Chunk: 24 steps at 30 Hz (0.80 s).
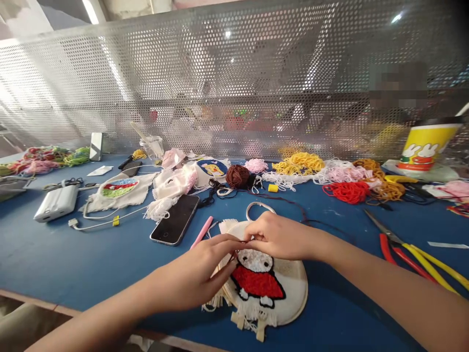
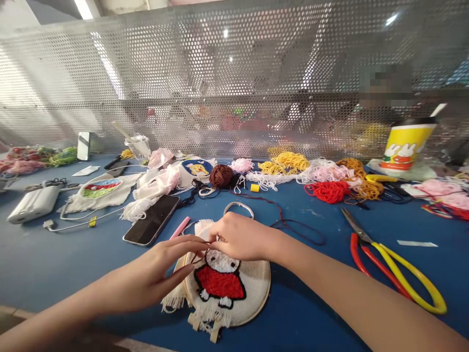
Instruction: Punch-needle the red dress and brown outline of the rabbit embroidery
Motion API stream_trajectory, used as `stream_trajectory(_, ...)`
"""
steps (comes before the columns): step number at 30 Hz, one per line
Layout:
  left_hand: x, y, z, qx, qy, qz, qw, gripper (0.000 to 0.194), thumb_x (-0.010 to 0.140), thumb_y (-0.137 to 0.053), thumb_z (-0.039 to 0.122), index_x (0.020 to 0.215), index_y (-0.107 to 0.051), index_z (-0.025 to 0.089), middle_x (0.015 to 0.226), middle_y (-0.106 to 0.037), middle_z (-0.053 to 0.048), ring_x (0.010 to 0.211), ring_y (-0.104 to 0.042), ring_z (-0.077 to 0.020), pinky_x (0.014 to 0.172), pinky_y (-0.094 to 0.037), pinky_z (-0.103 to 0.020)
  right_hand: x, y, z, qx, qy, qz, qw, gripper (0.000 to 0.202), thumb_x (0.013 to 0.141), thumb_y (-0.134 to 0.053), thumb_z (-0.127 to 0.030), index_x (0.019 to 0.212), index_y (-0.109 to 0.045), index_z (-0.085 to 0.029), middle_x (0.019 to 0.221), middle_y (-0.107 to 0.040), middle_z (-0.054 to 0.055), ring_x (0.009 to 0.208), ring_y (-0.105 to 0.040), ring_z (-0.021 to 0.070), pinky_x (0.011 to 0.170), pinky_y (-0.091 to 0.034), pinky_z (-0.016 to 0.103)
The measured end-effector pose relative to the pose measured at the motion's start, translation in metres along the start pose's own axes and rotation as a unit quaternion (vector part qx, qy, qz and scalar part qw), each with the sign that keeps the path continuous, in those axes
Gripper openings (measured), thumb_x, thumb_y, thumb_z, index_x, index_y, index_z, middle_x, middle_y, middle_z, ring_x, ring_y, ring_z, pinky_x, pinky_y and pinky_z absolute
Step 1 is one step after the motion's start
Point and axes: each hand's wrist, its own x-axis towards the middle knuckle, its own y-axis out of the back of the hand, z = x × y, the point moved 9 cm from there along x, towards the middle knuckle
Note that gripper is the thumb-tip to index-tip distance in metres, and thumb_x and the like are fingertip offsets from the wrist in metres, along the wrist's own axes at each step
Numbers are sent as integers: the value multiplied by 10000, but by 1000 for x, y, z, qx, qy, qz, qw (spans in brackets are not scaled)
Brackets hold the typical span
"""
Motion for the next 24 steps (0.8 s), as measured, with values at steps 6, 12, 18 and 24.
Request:
stream_trajectory(6, -5, -1, -6, 84, 7, -30, 996, 395, 830, -328, 232, 1222, -285, 214, 1270, -387, -61, 1193, -300, -150, 982, -283, -350, -6, 13, 11, 13, -18, -13, 1000, 194, 760, -446, -173, 604, -557, -143, 490, -425, -46, 467, -335, 52, 467, -256, 175)
stream_trajectory(12, -3, 0, -49, 278, 70, 6, 958, 368, 808, -340, 193, 1161, -388, 99, 1215, -396, -184, 1117, -377, -286, 900, -349, -434, -31, 79, 40, -18, -136, 245, 960, 206, 791, -387, -256, 624, -469, -166, 477, -401, -45, 431, -342, 61, 430, -270, 179)
stream_trajectory(18, 3, -3, -74, 324, 113, -17, 939, 378, 788, -262, 101, 1131, -401, 24, 858, -542, -173, 667, -569, -252, 571, -462, -375, -45, 97, 36, -169, -165, 350, 907, 182, 787, -389, -246, 640, -472, -177, 439, -405, -35, 398, -361, 79, 448, -272, 210)
stream_trajectory(24, 3, 1, -79, 306, 132, -16, 943, 376, 732, -305, 59, 1096, -397, 90, 809, -567, -125, 637, -583, -241, 525, -427, -333, -19, 46, 50, -150, -197, 75, 966, 244, 817, -387, -313, 642, -483, -172, 483, -476, -14, 416, -408, 89, 411, -224, 207)
